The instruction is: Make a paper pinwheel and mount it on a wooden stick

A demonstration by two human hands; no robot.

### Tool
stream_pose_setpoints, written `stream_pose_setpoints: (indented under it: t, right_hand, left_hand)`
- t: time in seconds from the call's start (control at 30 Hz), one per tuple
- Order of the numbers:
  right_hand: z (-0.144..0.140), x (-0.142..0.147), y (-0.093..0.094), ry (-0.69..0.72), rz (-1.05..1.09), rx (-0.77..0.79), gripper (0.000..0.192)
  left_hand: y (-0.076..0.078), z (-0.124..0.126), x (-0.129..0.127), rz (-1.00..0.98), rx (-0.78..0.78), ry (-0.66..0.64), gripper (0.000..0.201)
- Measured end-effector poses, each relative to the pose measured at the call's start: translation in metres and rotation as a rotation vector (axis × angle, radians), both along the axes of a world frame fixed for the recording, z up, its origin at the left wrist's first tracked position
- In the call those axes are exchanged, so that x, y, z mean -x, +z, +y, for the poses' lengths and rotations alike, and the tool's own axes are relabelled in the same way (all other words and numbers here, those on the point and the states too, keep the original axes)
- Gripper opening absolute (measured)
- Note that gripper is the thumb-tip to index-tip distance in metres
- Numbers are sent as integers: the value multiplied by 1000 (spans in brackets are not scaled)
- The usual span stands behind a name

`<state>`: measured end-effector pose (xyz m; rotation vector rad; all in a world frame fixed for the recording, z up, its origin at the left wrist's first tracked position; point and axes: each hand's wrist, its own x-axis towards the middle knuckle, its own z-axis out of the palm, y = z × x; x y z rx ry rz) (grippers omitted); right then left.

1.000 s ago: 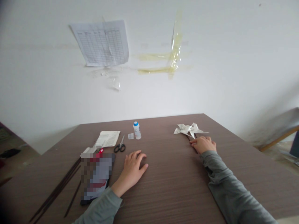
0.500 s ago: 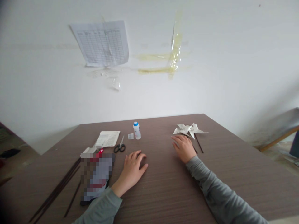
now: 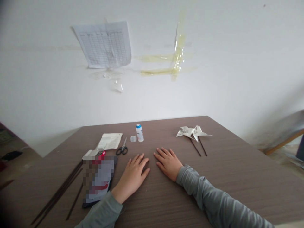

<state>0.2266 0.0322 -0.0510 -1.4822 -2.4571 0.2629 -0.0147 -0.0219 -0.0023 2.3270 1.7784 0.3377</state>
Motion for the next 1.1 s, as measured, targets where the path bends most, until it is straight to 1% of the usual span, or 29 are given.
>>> stream_pose_setpoints:
  t: [0.13,0.2,0.23,0.3,0.37,0.47,0.57,0.63,0.7,0.9,1.1]
  right_hand:
    - [-1,-2,4,-11,1,13,65]
    - [0,-5,6,15,-12,34,64]
    - [1,-6,7,39,-23,43,64]
    - [3,-10,8,84,-49,58,65]
    - [5,-13,8,104,-69,65,65]
    - [7,-15,4,115,-73,69,66]
    - [8,-15,0,120,-65,57,66]
    - [8,-15,-1,121,-67,55,66]
    - [9,-15,-1,120,-61,57,66]
    - [9,-15,3,121,-56,61,65]
    - [7,-14,7,108,-61,76,66]
  left_hand:
    - [9,-1,13,-2,66,-40,60]
    - [17,2,23,5,59,-51,68]
    - [22,4,30,18,43,-50,69]
    - [34,12,47,54,12,-43,63]
    - [49,24,67,118,-6,6,53]
    - [70,45,99,244,-89,129,44]
    - [80,65,124,344,-141,222,42]
    - [80,75,133,368,-139,248,40]
    - [77,81,138,383,-131,259,38]
    - [67,88,135,413,-119,284,36]
    - [63,93,134,416,-143,312,38]
